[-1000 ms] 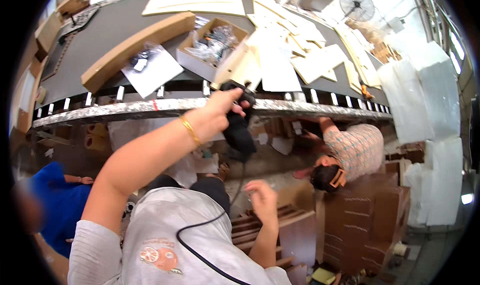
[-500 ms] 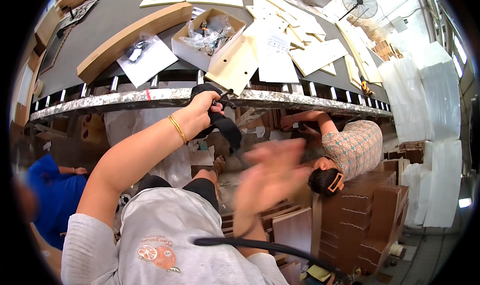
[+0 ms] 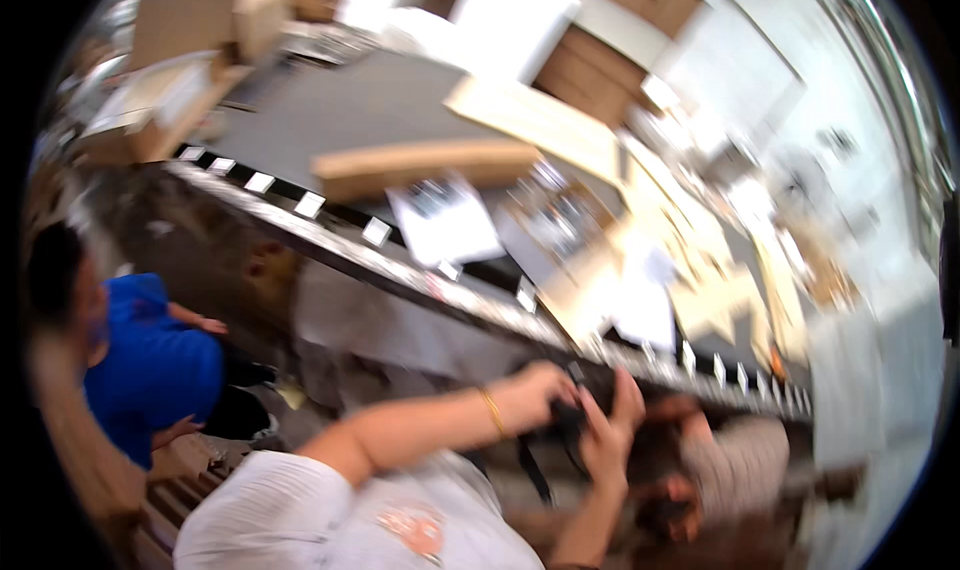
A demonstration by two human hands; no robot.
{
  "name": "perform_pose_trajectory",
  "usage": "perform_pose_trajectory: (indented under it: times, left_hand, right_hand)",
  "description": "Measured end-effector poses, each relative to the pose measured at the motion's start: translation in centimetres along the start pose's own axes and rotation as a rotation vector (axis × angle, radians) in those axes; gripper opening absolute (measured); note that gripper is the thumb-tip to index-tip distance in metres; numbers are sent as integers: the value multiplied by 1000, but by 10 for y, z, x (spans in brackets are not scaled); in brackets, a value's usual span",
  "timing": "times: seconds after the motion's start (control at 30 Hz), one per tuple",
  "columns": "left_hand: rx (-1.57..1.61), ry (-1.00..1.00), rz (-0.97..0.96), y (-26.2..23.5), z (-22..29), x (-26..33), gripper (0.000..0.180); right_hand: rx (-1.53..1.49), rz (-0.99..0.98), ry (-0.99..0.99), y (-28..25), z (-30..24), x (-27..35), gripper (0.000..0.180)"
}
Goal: The person sorts through various furniture hardware components including hinges and wheels from a cardboard box, holding items up to show them and comparing them with a diagram on a sheet of paper.
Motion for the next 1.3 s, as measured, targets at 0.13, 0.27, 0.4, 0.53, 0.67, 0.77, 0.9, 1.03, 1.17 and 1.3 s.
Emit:
perform_pose_trajectory:
  times: [0.13, 0.27, 0.4, 0.53, 0.67, 0.77, 0.9, 1.03, 1.17, 1.3]
  left_hand:
    - [701, -436, 109, 17, -22, 16, 21]
    - [891, -729, 323, 27, -76, 1, 12]
    - [749, -552, 437, 1, -67, 10, 14]
    - [1165, -736, 409, 18, -63, -10, 16]
    - [1226, -604, 274, 17, -70, -16, 15]
    - [1128, -437, 129, -3, -60, -3, 35]
    - [922, -570, 192, -67, -65, 79, 57]
    - [840, -711, 610, -127, -142, 205, 35]
    - [407, -707, 862, -142, -291, 438, 21]
    - [-558, -1230, 650, -70, -247, 533, 35]
  right_hand:
    - [176, -89, -237, -11, -42, -9, 17]
    - [-243, -207, -234, 11, -65, -22, 47]
    - [-190, -165, -248, 30, -65, -36, 41]
    - [-339, 105, -276, 25, -56, -43, 29]
    - [-1168, 446, 459, 44, 27, -37, 35]
    - [-1750, 627, 973, 66, 54, -59, 28]
    - [-1896, 573, 955, 41, 54, -92, 30]
    - [-2093, 537, 653, -18, 55, -112, 27]
    - [-1922, 303, 657, -33, 64, -90, 32]
    - [-1576, 59, 845, -2, 48, 23, 42]
Point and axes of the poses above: each hand's wrist, its own x-axis away from the middle knuckle, its own y-axis out of the palm, z = x × y, the point moved 6 cm from there along -x, towards the middle knuckle, and after that the axes turned 1 degree about z, right-handed, at the moved point
